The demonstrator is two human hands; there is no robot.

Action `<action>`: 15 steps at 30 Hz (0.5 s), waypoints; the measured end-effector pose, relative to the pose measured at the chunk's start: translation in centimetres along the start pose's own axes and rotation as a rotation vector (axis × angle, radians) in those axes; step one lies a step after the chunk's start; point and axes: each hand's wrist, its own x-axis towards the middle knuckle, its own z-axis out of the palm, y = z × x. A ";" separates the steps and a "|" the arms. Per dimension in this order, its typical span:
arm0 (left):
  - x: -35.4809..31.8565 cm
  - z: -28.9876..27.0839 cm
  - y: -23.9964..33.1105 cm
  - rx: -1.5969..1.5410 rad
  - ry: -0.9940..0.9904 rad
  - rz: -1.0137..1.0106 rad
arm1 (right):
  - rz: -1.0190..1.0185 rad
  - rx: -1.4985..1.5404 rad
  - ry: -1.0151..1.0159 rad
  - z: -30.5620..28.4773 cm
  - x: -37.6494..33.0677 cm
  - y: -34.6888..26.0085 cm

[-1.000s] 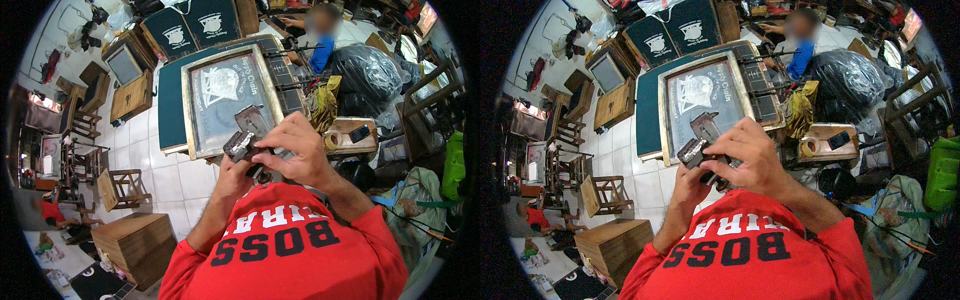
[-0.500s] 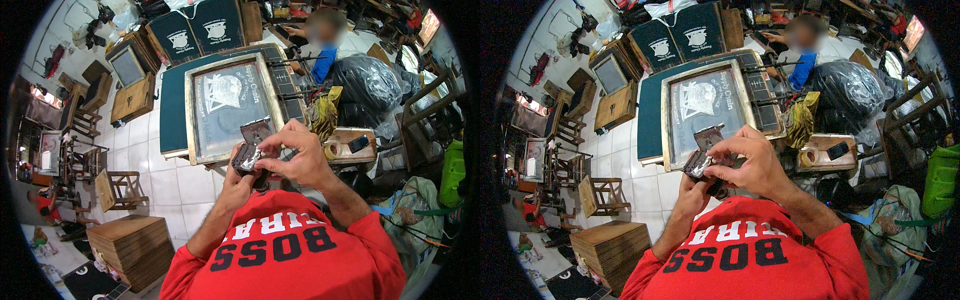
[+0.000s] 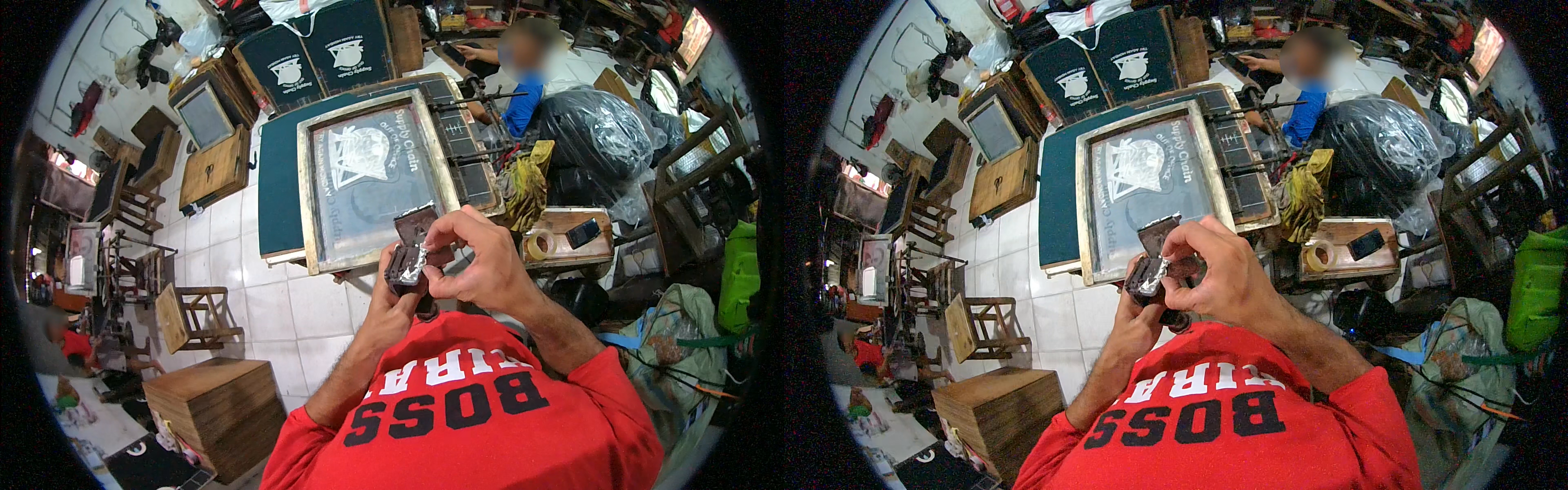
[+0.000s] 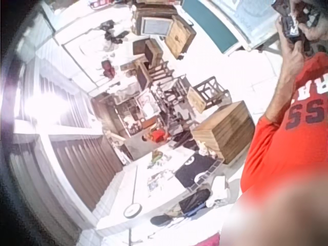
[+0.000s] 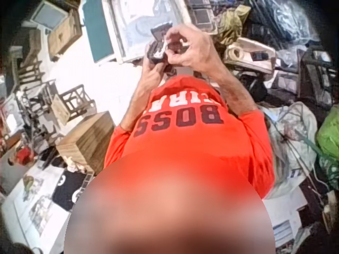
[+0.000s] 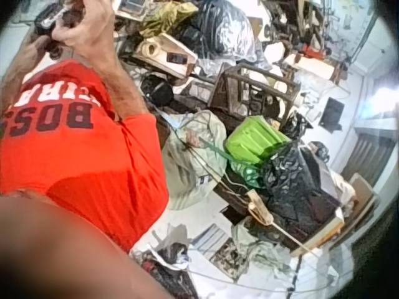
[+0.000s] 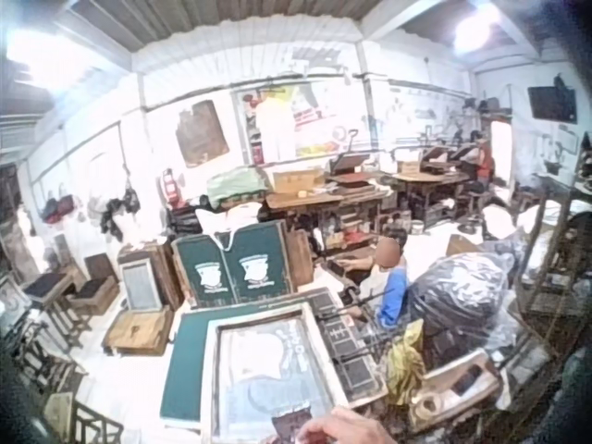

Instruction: The person stacks green printed boards, places a wooden frame with a screen over a board, and then handles a small wrapped item, unwrapping it and manipulating its contents. The person moves items around the workspace to position the frame and board.

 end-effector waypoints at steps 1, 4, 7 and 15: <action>0.1 0.1 -0.2 -0.015 0.018 -0.022 | 0.010 0.014 -0.009 0.0 0.1 0.2; 0.1 0.1 -0.3 0.006 0.000 -0.022 | -0.023 -0.033 -0.013 0.0 0.0 0.3; -0.1 0.0 -0.4 0.059 0.000 -0.022 | 0.004 0.011 0.001 0.3 -0.4 0.5; -0.1 -0.5 -1.6 0.000 0.004 -0.028 | 0.062 0.071 0.005 0.9 -0.8 1.8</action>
